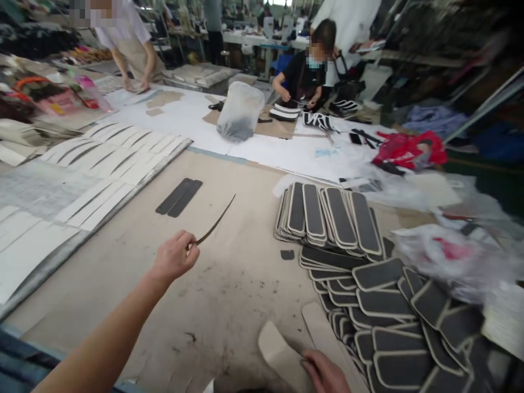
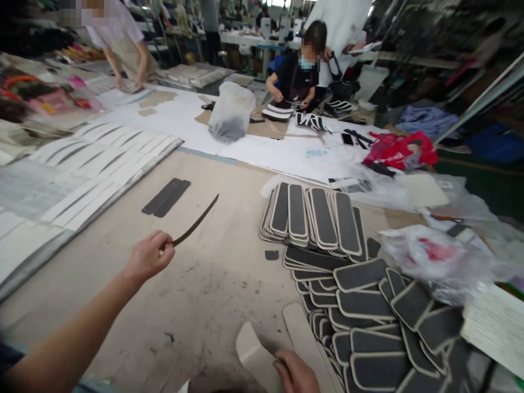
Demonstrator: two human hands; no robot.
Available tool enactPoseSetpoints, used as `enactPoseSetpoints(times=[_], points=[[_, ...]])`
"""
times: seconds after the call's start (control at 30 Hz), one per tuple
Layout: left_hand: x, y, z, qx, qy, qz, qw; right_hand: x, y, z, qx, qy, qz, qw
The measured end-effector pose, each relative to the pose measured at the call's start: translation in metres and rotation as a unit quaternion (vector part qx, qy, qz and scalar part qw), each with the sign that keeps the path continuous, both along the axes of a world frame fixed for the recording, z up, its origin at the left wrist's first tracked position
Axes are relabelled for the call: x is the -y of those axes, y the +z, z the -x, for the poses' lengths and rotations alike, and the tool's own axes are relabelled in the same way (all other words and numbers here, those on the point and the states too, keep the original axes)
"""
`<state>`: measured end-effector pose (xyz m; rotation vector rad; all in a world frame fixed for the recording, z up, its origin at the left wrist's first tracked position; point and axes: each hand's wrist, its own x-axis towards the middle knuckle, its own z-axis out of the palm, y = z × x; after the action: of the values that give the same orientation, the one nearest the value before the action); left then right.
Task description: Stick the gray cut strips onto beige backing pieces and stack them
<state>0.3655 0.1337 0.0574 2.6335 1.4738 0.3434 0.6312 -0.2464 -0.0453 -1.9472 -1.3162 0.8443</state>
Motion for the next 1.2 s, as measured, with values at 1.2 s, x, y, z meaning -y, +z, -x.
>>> enactPoseSetpoints(times=[1.2], points=[[0.206, -0.004, 0.020, 0.086, -0.090, 0.599, 0.791, 0.063, -0.009, 0.033, -0.342, -0.157, 0.116, 0.919]])
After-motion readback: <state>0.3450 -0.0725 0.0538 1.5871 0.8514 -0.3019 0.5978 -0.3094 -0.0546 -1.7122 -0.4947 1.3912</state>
